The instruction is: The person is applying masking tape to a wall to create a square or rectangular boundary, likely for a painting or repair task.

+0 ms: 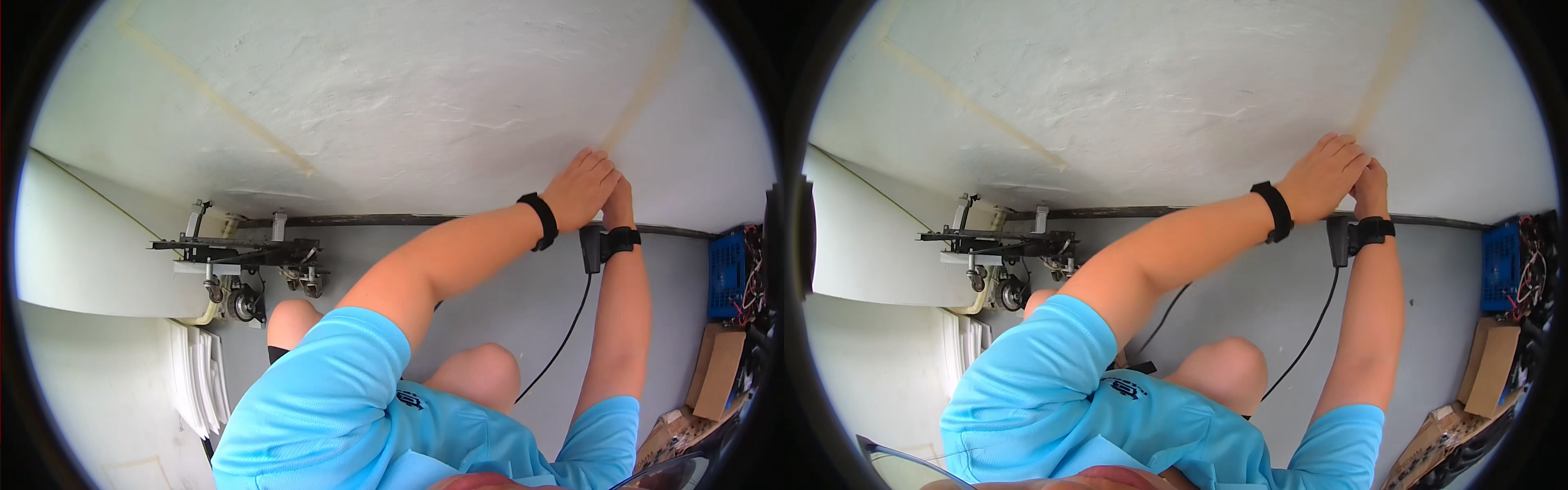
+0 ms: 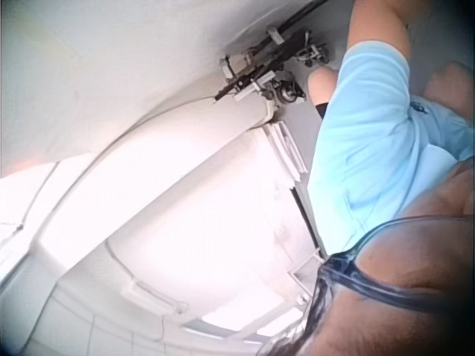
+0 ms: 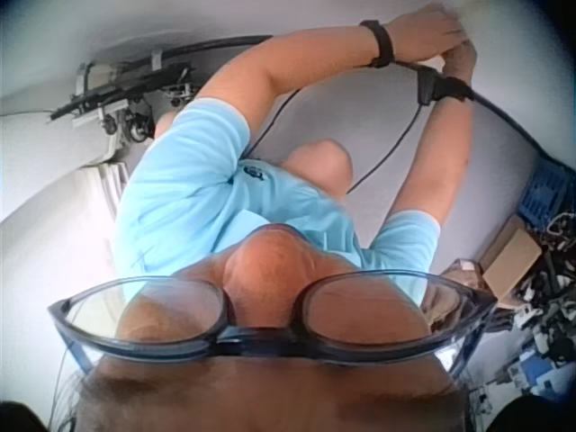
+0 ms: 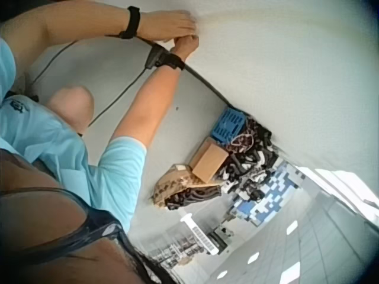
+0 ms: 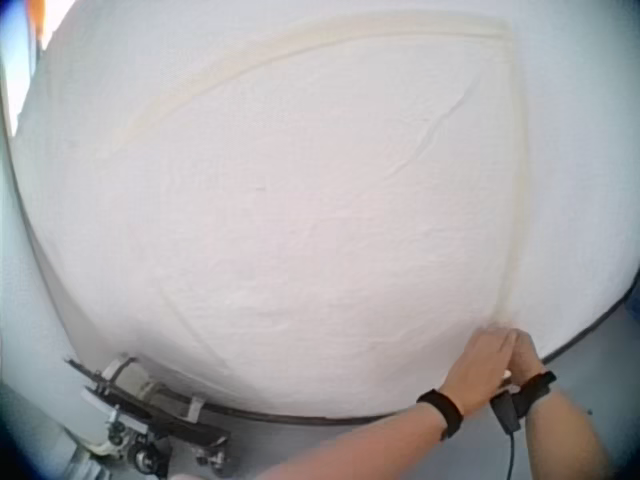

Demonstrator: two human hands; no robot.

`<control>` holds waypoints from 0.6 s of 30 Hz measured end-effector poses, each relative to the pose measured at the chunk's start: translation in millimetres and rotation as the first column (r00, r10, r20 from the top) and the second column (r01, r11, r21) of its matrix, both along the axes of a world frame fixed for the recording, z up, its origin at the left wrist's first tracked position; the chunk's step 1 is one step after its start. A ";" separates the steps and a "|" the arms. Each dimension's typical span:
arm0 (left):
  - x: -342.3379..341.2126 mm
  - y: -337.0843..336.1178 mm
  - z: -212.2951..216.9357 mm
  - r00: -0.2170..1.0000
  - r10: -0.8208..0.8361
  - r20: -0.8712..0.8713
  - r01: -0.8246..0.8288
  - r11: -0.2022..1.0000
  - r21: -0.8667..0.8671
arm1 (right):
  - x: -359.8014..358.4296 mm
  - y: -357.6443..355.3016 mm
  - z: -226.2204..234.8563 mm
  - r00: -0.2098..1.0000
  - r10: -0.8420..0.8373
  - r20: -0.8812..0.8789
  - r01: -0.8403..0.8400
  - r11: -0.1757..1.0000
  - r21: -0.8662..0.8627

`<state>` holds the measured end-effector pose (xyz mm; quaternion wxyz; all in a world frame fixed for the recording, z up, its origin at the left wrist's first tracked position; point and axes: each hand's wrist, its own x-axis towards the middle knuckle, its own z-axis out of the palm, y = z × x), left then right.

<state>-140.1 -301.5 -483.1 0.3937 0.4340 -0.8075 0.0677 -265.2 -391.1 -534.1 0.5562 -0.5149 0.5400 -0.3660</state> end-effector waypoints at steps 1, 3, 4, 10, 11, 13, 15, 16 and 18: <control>1.8 -1.3 3.1 0.990 0.011 0.140 -0.023 0.996 0.087 | 1.3 6.7 2.0 0.995 0.028 0.094 -0.029 0.999 0.013; 11.3 -13.1 4.5 0.966 0.014 0.258 -0.035 0.996 0.079 | 3.3 14.5 4.6 0.946 0.085 0.312 -0.096 0.995 0.020; 19.0 -21.0 -4.0 0.944 0.035 0.329 -0.060 0.996 0.067 | 7.6 11.5 -3.5 0.922 0.108 0.372 -0.124 0.992 0.019; 48.7 -35.6 -4.5 0.751 0.128 0.648 -0.043 0.989 -0.145 | 15.2 31.5 5.4 0.850 0.046 0.525 -0.058 0.998 0.006; 49.6 -36.5 -1.4 0.753 0.104 0.650 -0.013 0.989 -0.144 | 18.0 37.9 7.9 0.850 0.020 0.526 -0.028 1.000 0.006; 49.3 -35.4 3.6 0.680 0.113 0.724 -0.011 0.990 -0.143 | 22.1 54.2 11.4 0.882 0.034 0.470 -0.011 0.999 -0.053; 49.0 -34.3 8.2 0.634 0.112 0.765 -0.005 0.990 -0.141 | 18.5 60.1 4.2 0.924 0.064 0.376 -0.023 0.994 -0.111; 47.4 -32.7 10.2 0.587 0.126 0.800 -0.021 0.990 -0.140 | 17.6 62.5 1.4 0.957 0.106 0.269 -0.063 0.985 -0.163; 42.2 -29.5 13.1 0.494 0.161 0.854 -0.035 0.986 -0.166 | 15.9 62.5 -1.6 0.954 0.088 0.288 -0.039 0.984 -0.172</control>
